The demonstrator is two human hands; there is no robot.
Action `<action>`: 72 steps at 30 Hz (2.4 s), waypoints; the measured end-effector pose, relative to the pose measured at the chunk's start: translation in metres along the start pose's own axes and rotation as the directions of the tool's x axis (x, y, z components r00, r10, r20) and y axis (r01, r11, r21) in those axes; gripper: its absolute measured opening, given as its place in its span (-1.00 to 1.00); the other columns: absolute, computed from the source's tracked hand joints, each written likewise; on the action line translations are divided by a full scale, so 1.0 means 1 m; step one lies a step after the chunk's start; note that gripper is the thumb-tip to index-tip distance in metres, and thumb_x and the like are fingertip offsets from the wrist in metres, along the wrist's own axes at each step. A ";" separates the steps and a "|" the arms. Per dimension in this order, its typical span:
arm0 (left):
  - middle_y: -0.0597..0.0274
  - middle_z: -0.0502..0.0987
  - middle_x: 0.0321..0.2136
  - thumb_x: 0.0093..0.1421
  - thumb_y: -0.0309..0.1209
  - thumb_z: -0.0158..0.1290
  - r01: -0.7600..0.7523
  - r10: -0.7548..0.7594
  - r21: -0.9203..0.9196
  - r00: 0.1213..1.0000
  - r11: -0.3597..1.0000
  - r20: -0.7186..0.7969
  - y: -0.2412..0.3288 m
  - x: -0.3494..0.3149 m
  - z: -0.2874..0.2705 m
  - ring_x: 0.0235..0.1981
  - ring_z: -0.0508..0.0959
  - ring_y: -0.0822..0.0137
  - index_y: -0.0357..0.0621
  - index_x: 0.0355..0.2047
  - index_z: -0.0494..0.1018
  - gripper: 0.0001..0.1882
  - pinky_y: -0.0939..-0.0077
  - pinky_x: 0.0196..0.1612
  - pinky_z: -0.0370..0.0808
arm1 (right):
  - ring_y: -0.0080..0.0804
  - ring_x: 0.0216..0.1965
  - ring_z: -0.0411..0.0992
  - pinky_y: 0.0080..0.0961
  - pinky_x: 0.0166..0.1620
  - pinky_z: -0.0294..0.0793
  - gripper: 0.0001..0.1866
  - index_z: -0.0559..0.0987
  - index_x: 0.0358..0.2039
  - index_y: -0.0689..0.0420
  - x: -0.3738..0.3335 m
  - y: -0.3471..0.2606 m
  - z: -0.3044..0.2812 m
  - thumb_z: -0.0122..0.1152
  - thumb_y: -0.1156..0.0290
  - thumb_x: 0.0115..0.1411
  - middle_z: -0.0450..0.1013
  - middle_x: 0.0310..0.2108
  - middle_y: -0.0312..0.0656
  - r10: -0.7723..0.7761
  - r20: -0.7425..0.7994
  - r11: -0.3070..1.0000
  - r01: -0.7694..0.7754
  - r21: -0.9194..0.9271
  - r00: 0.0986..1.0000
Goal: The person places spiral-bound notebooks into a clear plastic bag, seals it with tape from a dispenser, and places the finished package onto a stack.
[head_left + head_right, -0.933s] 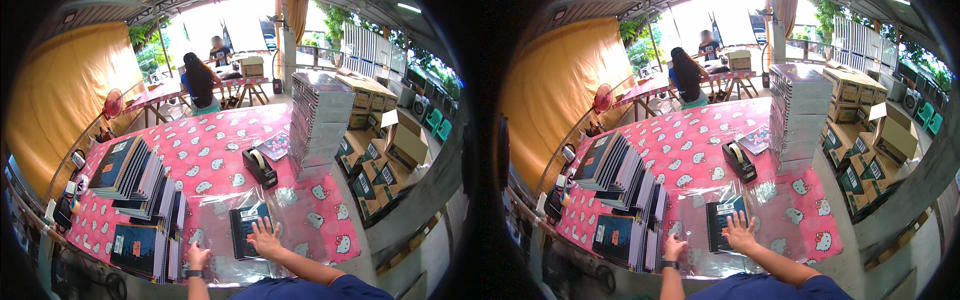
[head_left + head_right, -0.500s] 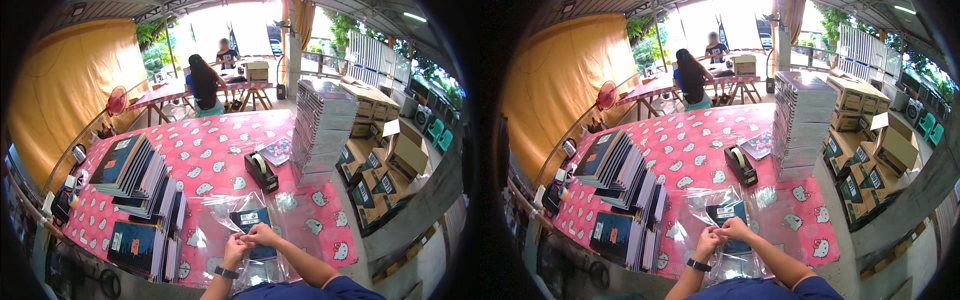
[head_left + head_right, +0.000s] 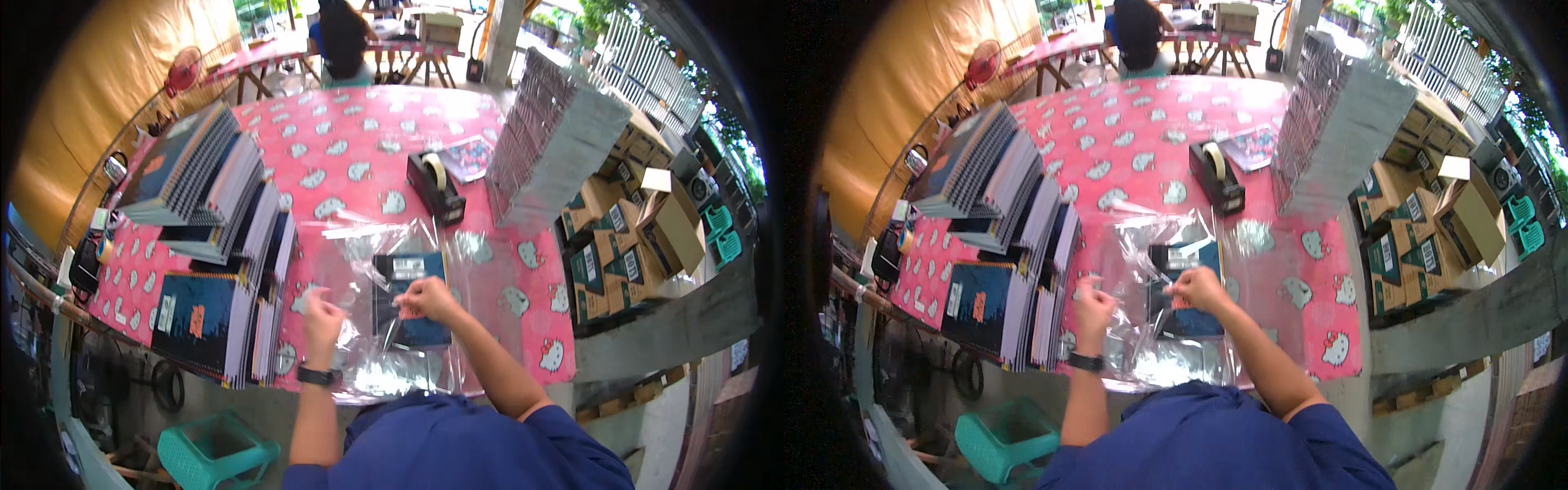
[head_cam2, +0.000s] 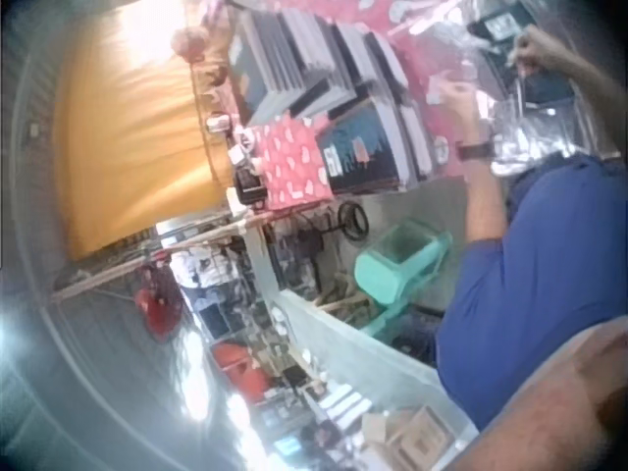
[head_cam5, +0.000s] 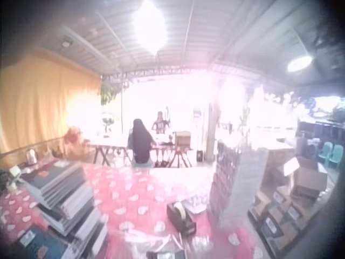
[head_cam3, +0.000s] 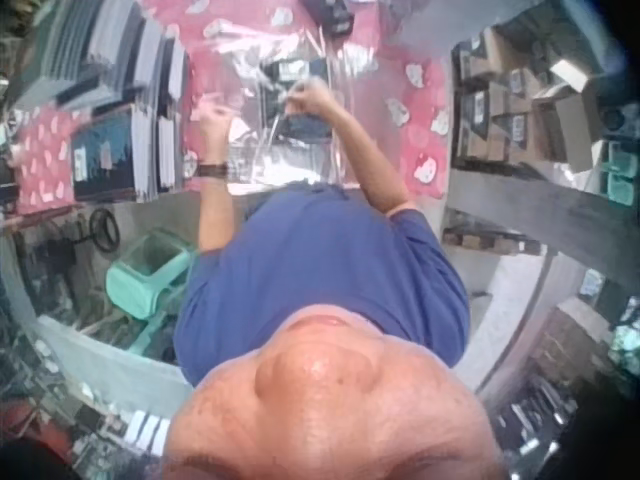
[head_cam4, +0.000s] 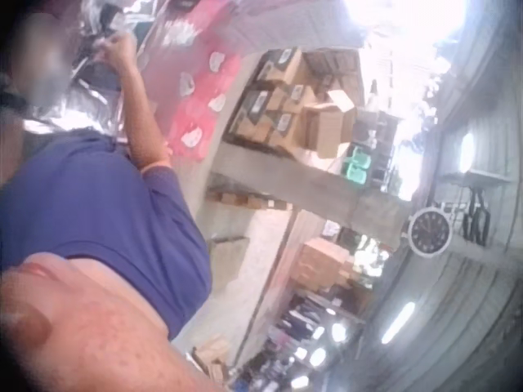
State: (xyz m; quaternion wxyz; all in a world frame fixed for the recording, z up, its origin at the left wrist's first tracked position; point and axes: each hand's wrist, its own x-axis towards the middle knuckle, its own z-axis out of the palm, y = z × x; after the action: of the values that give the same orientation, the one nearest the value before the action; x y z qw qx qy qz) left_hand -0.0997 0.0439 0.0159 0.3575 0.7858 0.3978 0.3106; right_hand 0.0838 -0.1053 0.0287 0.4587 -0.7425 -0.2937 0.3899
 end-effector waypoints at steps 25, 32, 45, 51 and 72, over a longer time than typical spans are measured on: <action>0.03 0.12 0.20 0.25 -0.36 -0.21 -0.474 0.460 -0.096 0.754 0.875 0.470 0.024 -0.002 0.016 0.24 0.10 0.12 -0.16 0.15 0.17 -0.55 0.01 0.23 -0.07 | -0.52 -0.36 0.45 -0.58 -0.28 0.43 -0.82 0.58 -0.42 0.30 0.011 0.022 -0.029 0.14 0.43 0.03 0.52 -0.36 -0.15 -0.095 0.207 0.995 0.095 0.009 0.974; 0.11 -0.05 0.27 0.19 -0.32 -0.13 -0.642 0.450 0.051 0.590 0.765 0.671 -0.003 0.022 0.047 0.30 -0.09 0.09 -0.16 0.22 0.02 -0.40 0.06 0.26 -0.17 | -0.22 0.11 0.24 -0.23 0.09 0.24 -0.54 0.51 -0.08 0.11 0.000 0.005 -0.041 0.26 0.34 -0.06 0.37 0.00 -0.10 -0.300 0.529 0.779 0.524 -0.345 0.794; 0.29 -0.13 0.30 0.14 -0.11 -0.05 -0.650 0.486 -0.053 0.509 0.758 0.710 0.018 0.028 0.071 0.29 -0.35 -0.15 0.03 0.25 0.00 -0.30 -0.09 0.25 -0.27 | 0.06 0.32 -0.49 0.54 0.00 -0.15 0.28 0.05 0.26 -0.08 0.012 0.006 -0.025 0.30 -0.37 -0.50 -0.29 0.33 -0.20 -0.183 0.123 0.458 0.195 -0.867 0.975; 0.52 -0.09 0.29 -0.04 0.16 0.02 -0.662 0.325 0.182 0.566 0.727 0.758 0.044 0.031 0.084 0.31 -0.37 -0.01 0.35 0.19 0.13 -0.23 -0.48 0.12 -0.31 | 0.05 0.32 -0.51 0.34 0.14 -0.40 0.39 -0.21 0.29 0.07 -0.001 0.015 -0.016 0.31 -0.34 -0.43 -0.39 0.31 0.06 -0.302 0.054 0.488 0.203 -0.849 0.952; 0.56 -0.06 0.28 -0.13 0.27 0.04 -0.606 0.230 0.243 0.596 0.758 0.769 0.045 0.033 0.073 0.31 -0.29 0.00 0.47 0.16 0.17 -0.20 -0.45 0.12 -0.22 | -0.45 -0.37 0.48 -0.54 -0.28 0.45 -0.37 0.31 -0.03 0.36 0.150 0.003 -0.174 0.37 0.44 -0.11 0.49 -0.38 -0.07 -0.261 -0.469 0.865 0.420 0.275 0.844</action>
State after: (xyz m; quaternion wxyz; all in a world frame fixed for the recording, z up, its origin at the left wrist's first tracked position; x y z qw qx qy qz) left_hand -0.0086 0.0292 0.0189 0.1860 0.9773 0.0923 -0.0424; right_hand 0.3098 -0.0661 0.0279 0.7039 -0.6436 -0.2402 0.1807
